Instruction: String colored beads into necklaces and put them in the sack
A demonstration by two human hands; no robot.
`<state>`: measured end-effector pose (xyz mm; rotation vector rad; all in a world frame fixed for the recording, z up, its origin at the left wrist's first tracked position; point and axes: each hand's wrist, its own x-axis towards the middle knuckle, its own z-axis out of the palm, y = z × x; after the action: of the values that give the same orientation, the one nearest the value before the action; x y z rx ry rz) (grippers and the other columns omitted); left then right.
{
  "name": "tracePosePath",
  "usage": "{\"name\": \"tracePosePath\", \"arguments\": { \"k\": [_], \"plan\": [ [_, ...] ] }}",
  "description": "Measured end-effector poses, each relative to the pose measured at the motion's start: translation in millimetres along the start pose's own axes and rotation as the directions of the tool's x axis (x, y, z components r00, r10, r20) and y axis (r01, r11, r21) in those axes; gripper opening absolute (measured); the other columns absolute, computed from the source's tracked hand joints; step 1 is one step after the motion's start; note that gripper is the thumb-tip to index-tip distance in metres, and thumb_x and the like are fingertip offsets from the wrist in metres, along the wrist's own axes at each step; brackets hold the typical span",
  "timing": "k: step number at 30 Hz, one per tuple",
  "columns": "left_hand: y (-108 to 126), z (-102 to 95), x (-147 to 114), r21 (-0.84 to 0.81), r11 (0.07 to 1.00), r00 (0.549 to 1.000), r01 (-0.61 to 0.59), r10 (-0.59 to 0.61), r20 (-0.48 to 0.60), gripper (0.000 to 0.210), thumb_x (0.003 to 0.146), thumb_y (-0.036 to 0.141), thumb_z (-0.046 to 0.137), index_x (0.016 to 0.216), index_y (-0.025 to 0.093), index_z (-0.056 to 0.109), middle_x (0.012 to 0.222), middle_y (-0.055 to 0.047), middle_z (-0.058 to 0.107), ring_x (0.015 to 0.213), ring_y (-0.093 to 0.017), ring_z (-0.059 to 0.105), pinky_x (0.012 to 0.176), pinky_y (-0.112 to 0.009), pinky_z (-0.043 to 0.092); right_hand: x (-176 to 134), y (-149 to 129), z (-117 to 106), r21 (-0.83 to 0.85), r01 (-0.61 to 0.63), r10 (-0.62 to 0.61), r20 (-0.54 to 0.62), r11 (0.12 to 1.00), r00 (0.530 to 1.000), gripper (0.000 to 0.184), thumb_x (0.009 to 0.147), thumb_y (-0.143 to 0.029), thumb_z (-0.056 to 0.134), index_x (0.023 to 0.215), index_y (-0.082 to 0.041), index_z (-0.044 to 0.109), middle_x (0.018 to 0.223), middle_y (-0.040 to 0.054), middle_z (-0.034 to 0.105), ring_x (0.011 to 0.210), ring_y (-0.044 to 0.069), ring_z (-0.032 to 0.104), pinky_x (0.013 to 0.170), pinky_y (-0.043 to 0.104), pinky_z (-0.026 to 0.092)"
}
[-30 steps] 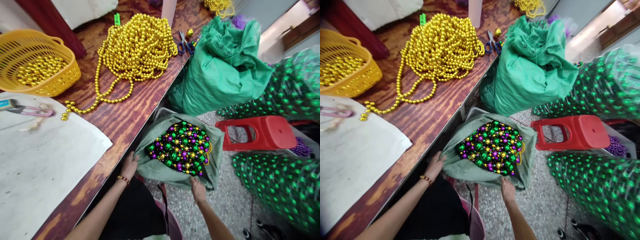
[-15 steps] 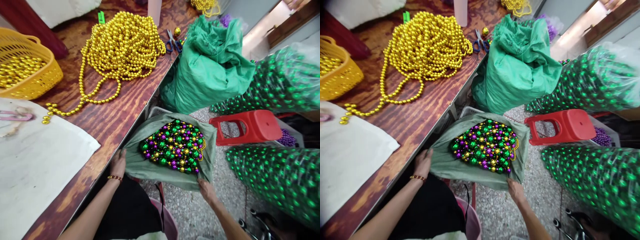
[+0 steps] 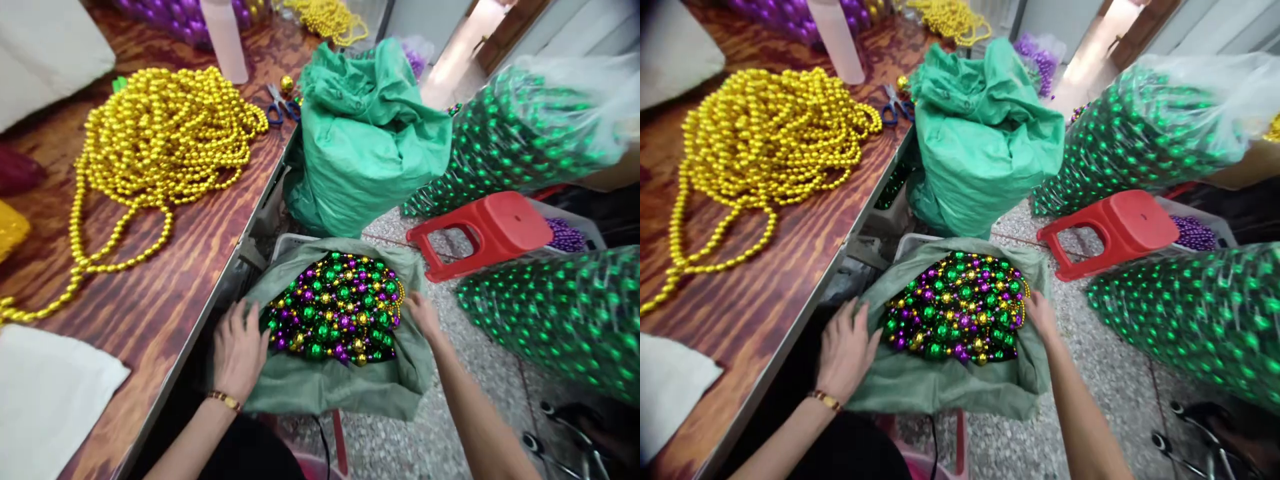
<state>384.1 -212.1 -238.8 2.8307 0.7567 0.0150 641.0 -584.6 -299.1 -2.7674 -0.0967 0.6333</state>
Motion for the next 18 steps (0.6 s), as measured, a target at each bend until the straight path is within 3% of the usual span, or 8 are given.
{"name": "tracePosePath", "arguments": {
  "k": [3, 5, 7, 10, 14, 16, 18],
  "plan": [
    [14, 5.9, 42, 0.023, 0.985, 0.986, -0.168, 0.169, -0.002, 0.051, 0.090, 0.027, 0.045, 0.137, 0.008, 0.039, 0.150, -0.022, 0.024, 0.140, -0.033, 0.019, 0.112, -0.047, 0.023, 68, -13, -20, -0.061, -0.093, 0.080, -0.178, 0.994, 0.981, 0.049, 0.096, -0.036, 0.046, 0.139, -0.013, 0.039, 0.139, 0.0188, 0.044, 0.128, 0.031, 0.041, 0.102, 0.047, 0.036],
    [16, 14.4, 73, 0.028, 0.988, 0.987, -0.154, 0.152, 0.044, 0.056, 0.089, 0.028, 0.048, 0.139, 0.007, 0.034, 0.151, -0.024, 0.021, 0.139, -0.035, 0.023, 0.108, -0.046, 0.029, 100, -25, -24, -0.088, -0.128, 0.105, -0.229, 0.988, 0.968, 0.061, 0.092, -0.039, 0.053, 0.144, -0.016, 0.032, 0.148, 0.0197, 0.031, 0.134, 0.037, 0.029, 0.103, 0.053, 0.032],
    [13, 22.2, 99, 0.013, 0.998, 0.983, -0.059, 0.056, 0.176, 0.065, 0.087, 0.030, 0.050, 0.144, 0.007, 0.027, 0.149, -0.026, 0.026, 0.134, -0.037, 0.033, 0.101, -0.046, 0.036, 120, -39, -20, -0.105, -0.134, 0.106, -0.235, 0.985, 0.966, 0.063, 0.087, -0.038, 0.061, 0.143, -0.021, 0.036, 0.151, 0.0164, 0.026, 0.136, 0.040, 0.024, 0.103, 0.059, 0.030],
    [5, 29.2, 121, -0.010, 0.996, 0.916, 0.094, -0.082, 0.392, 0.070, 0.083, 0.026, 0.055, 0.144, 0.008, 0.027, 0.128, -0.025, 0.054, 0.111, -0.035, 0.057, 0.086, -0.042, 0.045, 131, -57, -4, -0.104, -0.112, 0.086, -0.226, 0.988, 0.970, 0.046, 0.089, -0.033, 0.062, 0.131, -0.019, 0.049, 0.143, 0.0116, 0.039, 0.130, 0.034, 0.037, 0.102, 0.058, 0.034],
    [-4, 30.6, 129, -0.065, 0.984, 0.874, 0.164, -0.114, 0.473, 0.036, 0.080, 0.022, 0.054, 0.114, 0.014, 0.059, 0.096, -0.016, 0.071, 0.089, -0.028, 0.068, 0.072, -0.030, 0.045, 123, -64, 9, -0.051, -0.132, 0.113, -0.277, 0.990, 0.954, 0.029, 0.093, -0.030, 0.057, 0.118, -0.016, 0.057, 0.120, 0.0088, 0.058, 0.104, 0.022, 0.059, 0.089, 0.043, 0.050],
    [-4, 27.8, 133, -0.112, 0.974, 0.869, 0.197, -0.120, 0.481, 0.023, 0.080, 0.031, 0.055, 0.096, 0.017, 0.065, 0.089, -0.014, 0.072, 0.085, -0.027, 0.068, 0.067, -0.028, 0.044, 114, -60, -1, -0.014, -0.155, 0.141, -0.344, 0.988, 0.928, 0.028, 0.093, -0.032, 0.057, 0.115, -0.015, 0.058, 0.115, 0.0082, 0.060, 0.096, 0.020, 0.061, 0.082, 0.039, 0.053],
    [-2, 21.9, 138, -0.153, 0.964, 0.880, 0.217, -0.126, 0.458, 0.024, 0.080, 0.040, 0.055, 0.089, 0.019, 0.065, 0.086, -0.013, 0.071, 0.084, -0.028, 0.067, 0.066, -0.029, 0.043, 106, -54, -25, 0.027, -0.170, 0.165, -0.439, 0.985, 0.883, 0.026, 0.094, -0.032, 0.055, 0.111, -0.013, 0.059, 0.107, 0.0070, 0.062, 0.090, 0.018, 0.062, 0.079, 0.037, 0.052]
  ]
}}
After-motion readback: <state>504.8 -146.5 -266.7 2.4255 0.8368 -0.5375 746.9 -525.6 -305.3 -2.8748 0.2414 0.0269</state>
